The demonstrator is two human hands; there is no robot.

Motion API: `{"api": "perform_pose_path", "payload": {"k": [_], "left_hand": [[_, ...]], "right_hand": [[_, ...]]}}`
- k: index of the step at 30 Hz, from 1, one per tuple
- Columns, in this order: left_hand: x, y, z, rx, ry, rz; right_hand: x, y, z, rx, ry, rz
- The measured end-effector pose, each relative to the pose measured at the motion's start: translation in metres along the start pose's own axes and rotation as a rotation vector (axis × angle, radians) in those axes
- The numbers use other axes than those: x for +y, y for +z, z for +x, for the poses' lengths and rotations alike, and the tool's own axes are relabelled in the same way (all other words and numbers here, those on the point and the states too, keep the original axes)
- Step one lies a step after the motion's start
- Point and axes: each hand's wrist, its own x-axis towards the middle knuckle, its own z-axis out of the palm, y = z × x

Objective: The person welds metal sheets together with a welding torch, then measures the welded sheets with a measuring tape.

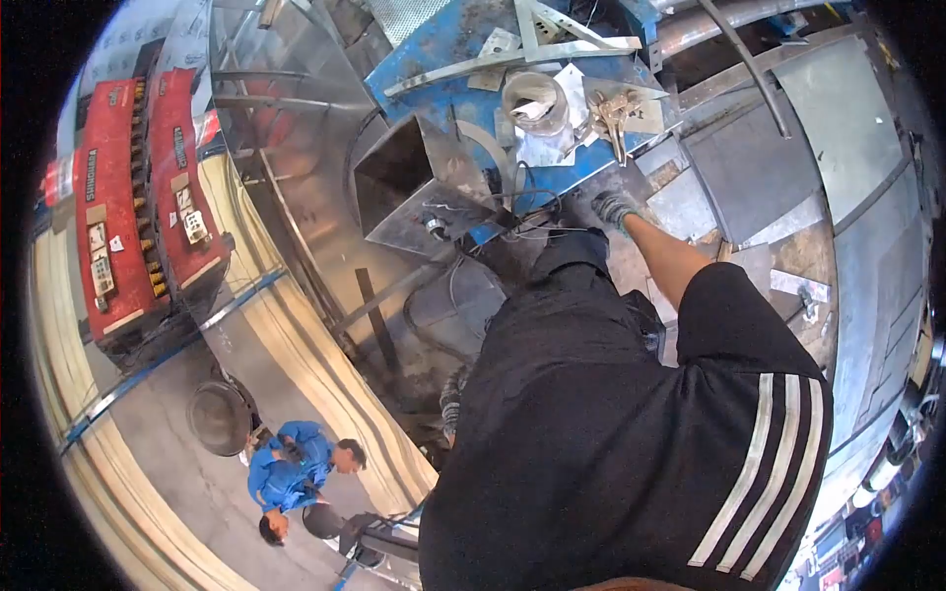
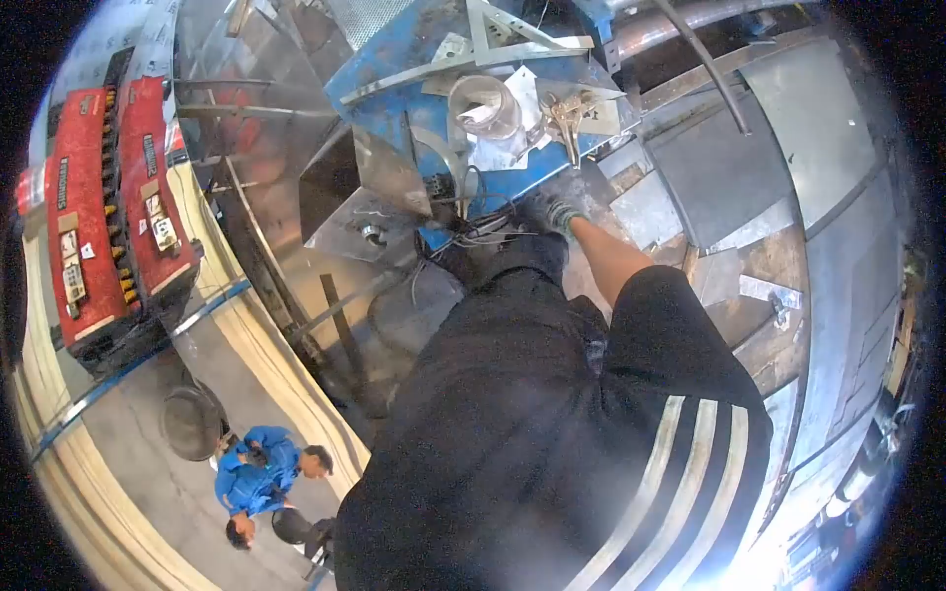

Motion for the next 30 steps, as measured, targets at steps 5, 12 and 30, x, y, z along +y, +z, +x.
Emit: {"api": "perform_pose_path", "payload": {"k": [5,12,30], "left_hand": [[-0.009,0.0,-0.018,0.031,0.087,0.138],[-0.034,0.016,-0.03,0.072,0.268,0.283],[-0.045,0.053,-0.057,-0.155,0.329,0.38]], "right_hand": [[0.024,-0.052,-0.017,-0.138,0.528,0.35],[0.024,-0.085,-0.005,-0.112,0.576,0.35],[0.072,-0.143,0.042,0.085,1.092,0.462]]}}
